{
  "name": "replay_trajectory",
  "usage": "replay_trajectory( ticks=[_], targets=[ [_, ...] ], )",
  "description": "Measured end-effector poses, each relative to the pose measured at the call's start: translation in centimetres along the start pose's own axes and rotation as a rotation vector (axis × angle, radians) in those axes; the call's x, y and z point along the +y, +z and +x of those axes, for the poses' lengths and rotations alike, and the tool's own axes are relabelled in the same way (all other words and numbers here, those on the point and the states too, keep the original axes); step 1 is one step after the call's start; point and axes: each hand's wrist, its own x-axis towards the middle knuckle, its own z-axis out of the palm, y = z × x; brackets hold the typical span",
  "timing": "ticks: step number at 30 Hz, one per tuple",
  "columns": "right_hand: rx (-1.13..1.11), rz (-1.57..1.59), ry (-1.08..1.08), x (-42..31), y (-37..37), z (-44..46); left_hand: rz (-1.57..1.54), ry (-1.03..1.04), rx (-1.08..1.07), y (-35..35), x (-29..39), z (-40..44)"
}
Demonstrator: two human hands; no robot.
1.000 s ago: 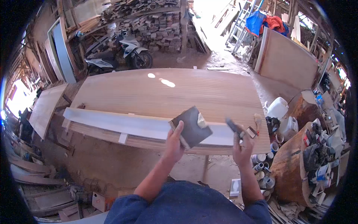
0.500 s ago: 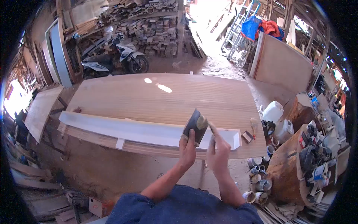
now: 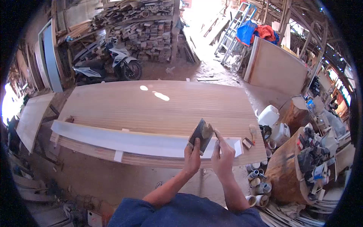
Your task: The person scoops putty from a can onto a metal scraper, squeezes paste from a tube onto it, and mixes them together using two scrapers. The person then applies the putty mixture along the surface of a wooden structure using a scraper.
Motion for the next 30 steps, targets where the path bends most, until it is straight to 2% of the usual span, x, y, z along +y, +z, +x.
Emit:
replay_trajectory(
  ticks=[2,5,6,9,10,13,15,18,19,22,25,26,28,29,30],
  targets=[
    [0.069,0.0,-0.18,0.8,2.1,0.0,-0.036,-0.003,-0.041,-1.0,0.2,0.9],
    [0.032,0.037,0.026,-1.4,2.8,1.0,-0.017,0.016,-0.08,-2.8,1.2,2.8],
    [0.023,-0.029,-0.091,-1.2,4.0,1.1,-0.003,0.007,-0.078,-3.4,1.4,2.7],
    [-0.068,0.05,0.116,-3.1,4.8,1.6,-0.074,0.027,0.0,-4.1,3.0,4.2],
    [0.031,-0.006,-0.075,-1.9,6.4,1.5,-0.065,0.008,0.001,-4.6,3.3,4.5],
    [-0.023,0.012,0.016,-3.5,7.2,2.1,-0.029,-0.024,-0.025,-6.1,4.0,5.9],
    [-0.062,-0.054,-0.066,-3.1,8.7,2.0,0.006,-0.037,-0.058,-7.2,3.9,6.2],
    [-0.109,0.001,-0.077,-2.7,8.1,2.9,-0.171,-0.106,0.052,-8.1,3.7,8.0],
    [-0.133,0.044,-0.053,-2.4,7.1,3.0,-0.221,-0.197,0.028,-8.5,4.0,8.3],
    [-0.105,0.19,-0.159,-0.7,4.9,5.0,-0.352,-0.512,-0.022,-9.6,5.2,9.8],
    [-0.016,0.301,-0.187,1.8,5.1,4.3,-0.402,-0.642,-0.15,-10.1,4.5,10.5],
    [0.01,0.311,-0.167,2.0,5.5,3.8,-0.345,-0.623,-0.266,-10.3,4.7,10.4],
    [0.055,0.483,-0.045,1.8,6.6,2.7,-0.388,-0.694,-0.303,-9.8,4.5,10.3],
    [0.027,0.429,0.034,3.6,7.2,1.1,-0.38,-0.653,-0.369,-9.6,4.5,10.3],
    [0.007,0.155,-0.04,2.4,6.4,0.6,-0.374,-0.607,-0.441,-9.0,4.7,10.3]
  ],
)
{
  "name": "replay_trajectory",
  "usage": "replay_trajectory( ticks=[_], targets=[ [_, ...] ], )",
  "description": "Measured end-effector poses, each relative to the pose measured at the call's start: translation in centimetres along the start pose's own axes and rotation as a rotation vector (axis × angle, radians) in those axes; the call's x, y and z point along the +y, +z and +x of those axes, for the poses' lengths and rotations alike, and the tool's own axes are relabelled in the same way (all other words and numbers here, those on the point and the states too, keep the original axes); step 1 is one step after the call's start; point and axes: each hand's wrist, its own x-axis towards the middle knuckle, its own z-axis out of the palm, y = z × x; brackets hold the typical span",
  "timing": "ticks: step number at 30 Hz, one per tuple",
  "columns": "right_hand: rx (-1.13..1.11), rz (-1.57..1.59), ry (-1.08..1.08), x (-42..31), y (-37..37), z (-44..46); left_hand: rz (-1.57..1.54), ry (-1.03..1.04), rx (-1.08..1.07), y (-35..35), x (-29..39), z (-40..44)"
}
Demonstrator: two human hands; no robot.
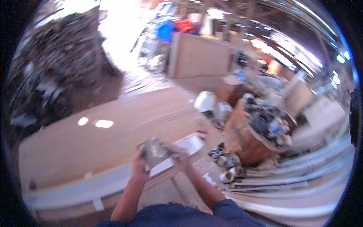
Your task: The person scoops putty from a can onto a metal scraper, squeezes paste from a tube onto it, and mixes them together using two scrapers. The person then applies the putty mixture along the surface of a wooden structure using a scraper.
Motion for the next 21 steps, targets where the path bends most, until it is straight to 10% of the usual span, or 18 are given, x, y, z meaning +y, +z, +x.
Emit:
replay_trajectory(
  ticks=[7,10,13,21],
  targets=[
    [0.062,-0.383,0.39,0.1,-5.5,-6.8,-0.027,0.004,-0.032,4.2,-0.8,1.3],
    [0.737,0.552,0.642,-2.3,-6.8,-8.4,0.028,0.012,-0.119,5.3,-4.0,3.0],
    [0.77,0.861,0.722,-5.7,-4.7,-9.1,0.025,-0.036,-0.063,7.4,-6.5,2.1],
    [1.083,0.896,0.732,-6.4,-5.0,-11.6,0.583,-0.015,-0.405,7.9,-11.4,1.1]
  ],
)
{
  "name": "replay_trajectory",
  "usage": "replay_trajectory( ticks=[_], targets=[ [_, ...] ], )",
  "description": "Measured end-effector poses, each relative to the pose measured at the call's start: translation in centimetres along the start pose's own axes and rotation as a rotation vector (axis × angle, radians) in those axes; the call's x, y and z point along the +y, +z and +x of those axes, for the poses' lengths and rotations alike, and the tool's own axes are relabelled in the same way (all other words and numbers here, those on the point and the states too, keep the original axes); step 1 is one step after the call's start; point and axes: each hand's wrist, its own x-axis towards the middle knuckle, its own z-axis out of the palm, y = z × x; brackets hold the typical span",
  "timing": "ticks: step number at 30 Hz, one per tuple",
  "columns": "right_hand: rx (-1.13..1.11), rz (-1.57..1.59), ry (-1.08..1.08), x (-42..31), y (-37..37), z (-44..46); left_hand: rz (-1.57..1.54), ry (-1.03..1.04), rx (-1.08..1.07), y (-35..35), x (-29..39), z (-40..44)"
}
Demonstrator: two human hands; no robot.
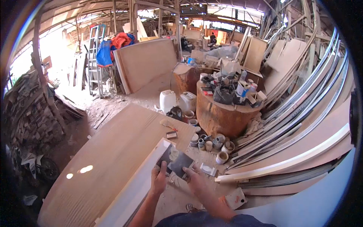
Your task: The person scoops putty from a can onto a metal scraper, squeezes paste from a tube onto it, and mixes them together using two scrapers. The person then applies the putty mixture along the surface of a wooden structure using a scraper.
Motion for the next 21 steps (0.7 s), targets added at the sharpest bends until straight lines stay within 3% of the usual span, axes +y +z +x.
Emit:
replay_trajectory(
  ticks=[1,5,7,9,10,12,13,17,20,21],
  targets=[
    [-0.019,0.023,-0.041,-0.5,-0.2,0.3,0.115,0.071,-0.011,1.4,1.3,-0.5],
    [-0.179,0.036,-0.161,-4.8,-1.0,0.7,0.508,-0.044,-0.187,1.7,2.8,-0.7],
    [-0.191,-0.358,-0.385,-5.9,-4.2,2.2,0.607,-0.128,-0.207,1.6,0.9,-1.0],
    [-0.211,-0.699,-0.802,-7.2,-4.4,2.2,-0.037,-0.34,0.05,2.0,0.5,-0.5],
    [-0.354,-0.779,-0.916,-7.9,-3.8,2.7,-0.36,-0.434,0.18,2.2,0.5,-0.2],
    [-0.654,-0.93,-1.14,-9.0,-3.4,3.5,-0.452,-0.468,0.121,1.4,0.6,0.0],
    [-0.705,-1.064,-1.11,-8.9,-3.3,3.5,-0.467,-0.475,0.107,1.2,0.5,0.1],
    [-0.752,-1.11,-1.15,-6.2,-4.1,5.4,-0.531,-0.45,0.139,1.6,1.1,0.2],
    [-0.771,-1.12,-1.025,-4.7,-6.9,6.9,-0.541,-0.377,0.192,3.0,3.7,-0.1],
    [-0.809,-1.282,-0.987,-5.7,-7.3,7.3,-0.535,-0.341,0.219,3.3,4.7,-0.3]
  ],
)
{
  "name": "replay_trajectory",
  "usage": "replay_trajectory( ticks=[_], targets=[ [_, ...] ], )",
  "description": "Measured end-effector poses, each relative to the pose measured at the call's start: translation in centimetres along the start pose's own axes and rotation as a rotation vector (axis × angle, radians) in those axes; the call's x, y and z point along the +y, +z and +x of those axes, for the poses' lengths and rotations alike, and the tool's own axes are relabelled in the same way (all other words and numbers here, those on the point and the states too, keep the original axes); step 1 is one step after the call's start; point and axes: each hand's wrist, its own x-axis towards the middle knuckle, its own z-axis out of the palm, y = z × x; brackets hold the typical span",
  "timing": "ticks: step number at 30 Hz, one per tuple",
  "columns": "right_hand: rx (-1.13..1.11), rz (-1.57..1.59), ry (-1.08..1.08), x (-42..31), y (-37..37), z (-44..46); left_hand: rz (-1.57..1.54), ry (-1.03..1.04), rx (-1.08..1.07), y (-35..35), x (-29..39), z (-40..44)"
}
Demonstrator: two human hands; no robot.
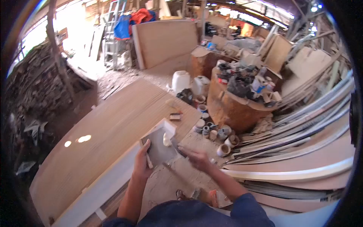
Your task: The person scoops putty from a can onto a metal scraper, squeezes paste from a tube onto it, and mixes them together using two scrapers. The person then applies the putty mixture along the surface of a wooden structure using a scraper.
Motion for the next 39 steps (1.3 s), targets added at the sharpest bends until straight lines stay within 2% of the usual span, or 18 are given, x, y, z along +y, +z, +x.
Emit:
replay_trajectory(
  ticks=[1,3,5,7,11,12,19,21,22,24,26,27,29,30,32,35,36,39],
  targets=[
    [-0.126,-0.087,0.014,0.7,-1.6,0.3,-0.027,-0.012,-0.007,0.0,0.2,0.0],
    [-0.042,0.087,0.204,1.2,-4.0,0.7,-0.077,-0.021,-0.02,-0.4,0.7,0.0],
    [0.246,0.051,0.112,1.0,-6.0,2.9,-0.027,-0.031,-0.007,-0.3,1.3,0.2],
    [0.226,0.095,-0.084,-0.9,-8.8,5.8,0.06,-0.039,0.023,-0.1,1.2,0.3],
    [-0.116,0.004,-0.356,-1.6,-11.0,9.4,0.237,-0.031,0.058,0.8,1.2,0.2],
    [-0.132,0.051,-0.393,-1.4,-10.7,10.2,0.252,-0.023,0.072,1.2,1.1,0.1],
    [-0.322,0.027,-0.486,1.8,-7.4,12.1,0.144,0.073,0.178,-1.7,-0.4,0.0],
    [-0.396,0.006,-0.461,4.1,-6.6,12.6,-0.035,0.153,0.227,-5.2,0.4,-0.9],
    [-0.339,0.186,-0.267,5.3,-5.6,12.0,-0.12,0.185,0.243,-6.8,1.0,-1.6],
    [-0.21,0.583,0.168,9.1,-2.0,8.9,-0.134,0.4,0.427,-9.6,2.5,-3.2],
    [0.075,1.123,0.626,14.4,2.9,3.8,-0.091,0.457,0.534,-13.8,3.4,-5.3],
    [0.246,1.406,0.876,15.8,4.5,1.8,-0.099,0.421,0.534,-15.1,3.8,-6.3],
    [0.35,1.715,1.026,11.7,7.7,1.8,-0.118,0.343,0.535,-17.2,4.0,-8.4],
    [0.355,1.725,1.12,9.7,9.2,1.2,-0.119,0.286,0.551,-18.6,3.5,-8.9],
    [0.282,1.874,1.198,7.3,13.4,0.0,-0.127,0.172,0.597,-21.9,1.9,-10.2],
    [0.147,1.746,1.349,2.4,17.7,0.9,-0.085,-0.071,0.74,-25.3,1.0,-12.7],
    [0.085,1.626,1.301,1.4,18.8,1.7,-0.077,-0.078,0.681,-26.6,1.0,-13.3],
    [-0.111,0.857,0.789,-0.8,22.5,4.6,-0.131,-0.171,0.716,-28.7,1.8,-14.3]
  ],
)
